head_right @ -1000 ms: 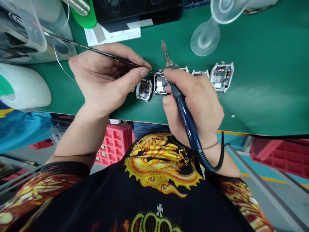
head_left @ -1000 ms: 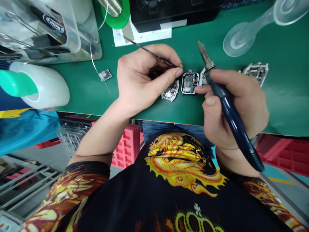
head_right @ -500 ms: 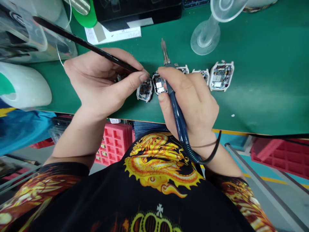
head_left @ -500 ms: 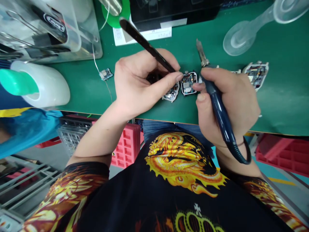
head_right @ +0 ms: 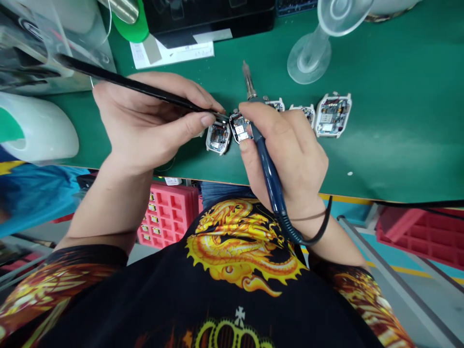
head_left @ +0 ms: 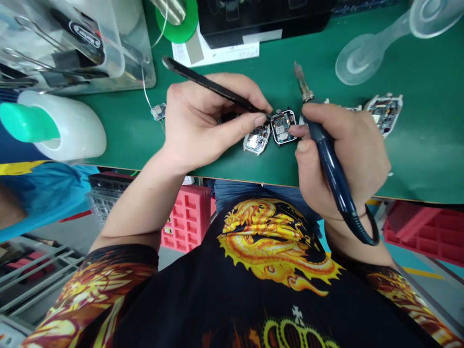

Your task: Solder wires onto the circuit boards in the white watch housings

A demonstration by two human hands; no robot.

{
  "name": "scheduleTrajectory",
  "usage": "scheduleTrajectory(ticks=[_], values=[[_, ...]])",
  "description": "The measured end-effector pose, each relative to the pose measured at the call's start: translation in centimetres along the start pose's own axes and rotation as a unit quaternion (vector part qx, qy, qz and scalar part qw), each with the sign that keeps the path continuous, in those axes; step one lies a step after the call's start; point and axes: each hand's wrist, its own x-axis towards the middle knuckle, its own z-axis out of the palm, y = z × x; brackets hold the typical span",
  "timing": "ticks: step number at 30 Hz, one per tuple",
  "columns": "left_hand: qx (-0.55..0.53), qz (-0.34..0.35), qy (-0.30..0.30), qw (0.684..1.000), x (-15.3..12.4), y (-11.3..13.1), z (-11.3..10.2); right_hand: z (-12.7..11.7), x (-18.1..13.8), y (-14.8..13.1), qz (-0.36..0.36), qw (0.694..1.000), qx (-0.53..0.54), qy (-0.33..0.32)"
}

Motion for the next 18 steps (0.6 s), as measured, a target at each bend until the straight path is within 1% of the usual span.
scheduleTrajectory(ticks=[5,8,11,15,18], values=[[0.031,-0.041,0.0,0.999,-0.21,0.39,0.21,-0.05,-0.05,0.03,0.009,1.0,0.005,-0.004],[0.043,-0.04,-0.008,0.998,-0.16,0.63,0.19,-0.06,-0.08,0.09,0.007,1.0,0.007,0.001],[0.053,-0.02,-0.012,0.998,-0.12,0.46,0.07,-0.05,-0.09,0.25,0.005,1.0,0.011,0.0],[0.059,-0.036,-0.006,0.998,-0.15,0.21,0.03,0.01,-0.13,0.38,-0.004,1.0,0.018,0.01],[0.069,-0.032,-0.006,0.997,-0.12,0.3,0.03,-0.07,-0.11,0.23,0.008,1.0,0.013,0.002]])
